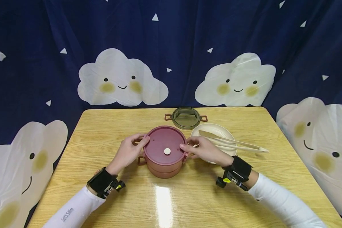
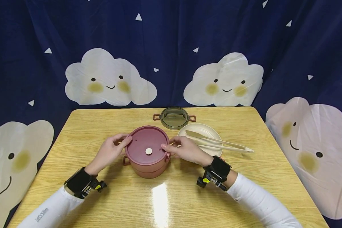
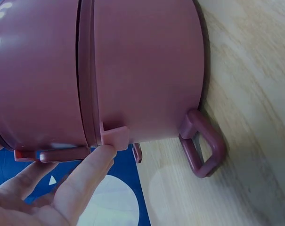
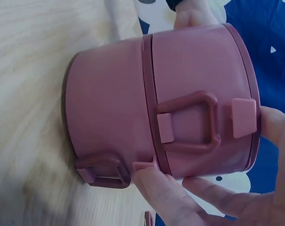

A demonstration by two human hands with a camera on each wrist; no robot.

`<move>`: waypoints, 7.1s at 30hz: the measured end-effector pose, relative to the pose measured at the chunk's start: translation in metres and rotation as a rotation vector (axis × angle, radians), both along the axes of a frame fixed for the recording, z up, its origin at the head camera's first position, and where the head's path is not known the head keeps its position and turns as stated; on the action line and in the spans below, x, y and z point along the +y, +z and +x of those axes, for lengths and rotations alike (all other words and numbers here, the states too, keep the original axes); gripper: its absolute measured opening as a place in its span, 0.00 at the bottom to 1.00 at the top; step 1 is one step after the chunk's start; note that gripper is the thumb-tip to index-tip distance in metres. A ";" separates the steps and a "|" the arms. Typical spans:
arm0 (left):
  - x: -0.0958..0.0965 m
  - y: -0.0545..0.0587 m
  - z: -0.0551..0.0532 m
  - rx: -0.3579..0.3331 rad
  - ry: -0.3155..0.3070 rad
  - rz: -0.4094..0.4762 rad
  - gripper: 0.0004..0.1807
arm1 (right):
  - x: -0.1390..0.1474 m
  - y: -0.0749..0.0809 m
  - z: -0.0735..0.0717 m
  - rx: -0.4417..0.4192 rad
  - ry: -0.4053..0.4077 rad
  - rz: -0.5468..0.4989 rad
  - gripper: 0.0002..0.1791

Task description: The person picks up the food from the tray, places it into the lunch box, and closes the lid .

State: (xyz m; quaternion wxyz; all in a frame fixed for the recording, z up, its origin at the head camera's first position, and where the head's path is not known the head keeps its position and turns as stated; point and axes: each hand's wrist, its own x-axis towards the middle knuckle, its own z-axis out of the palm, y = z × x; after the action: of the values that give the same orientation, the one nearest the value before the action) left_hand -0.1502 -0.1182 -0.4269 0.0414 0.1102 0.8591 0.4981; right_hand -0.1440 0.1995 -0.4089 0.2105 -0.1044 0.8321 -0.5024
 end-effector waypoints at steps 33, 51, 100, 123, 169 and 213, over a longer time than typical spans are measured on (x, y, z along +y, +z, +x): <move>-0.004 0.031 -0.008 -0.032 0.054 0.036 0.18 | -0.004 0.013 0.023 -0.010 -0.175 -0.187 0.17; -0.003 0.034 -0.007 -0.057 0.052 0.060 0.17 | -0.006 0.014 0.019 -0.069 -0.197 -0.274 0.13; -0.009 0.026 0.019 -0.154 0.106 0.196 0.19 | 0.001 0.021 -0.021 0.015 -0.119 -0.204 0.16; -0.040 0.004 0.013 -0.006 -0.241 0.053 0.38 | 0.023 -0.002 -0.006 0.394 0.239 0.014 0.35; -0.050 -0.008 -0.006 0.032 -0.294 -0.036 0.25 | 0.022 -0.017 0.003 0.542 0.189 0.162 0.18; -0.044 -0.025 -0.015 0.070 -0.390 -0.201 0.11 | 0.012 -0.045 0.000 0.482 0.241 0.201 0.17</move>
State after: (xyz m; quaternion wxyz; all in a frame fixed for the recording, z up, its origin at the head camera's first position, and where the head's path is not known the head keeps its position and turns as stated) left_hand -0.1650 -0.1618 -0.4523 0.1181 0.2868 0.8677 0.3883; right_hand -0.1441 0.2110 -0.4537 0.0740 -0.2973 0.8855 -0.3494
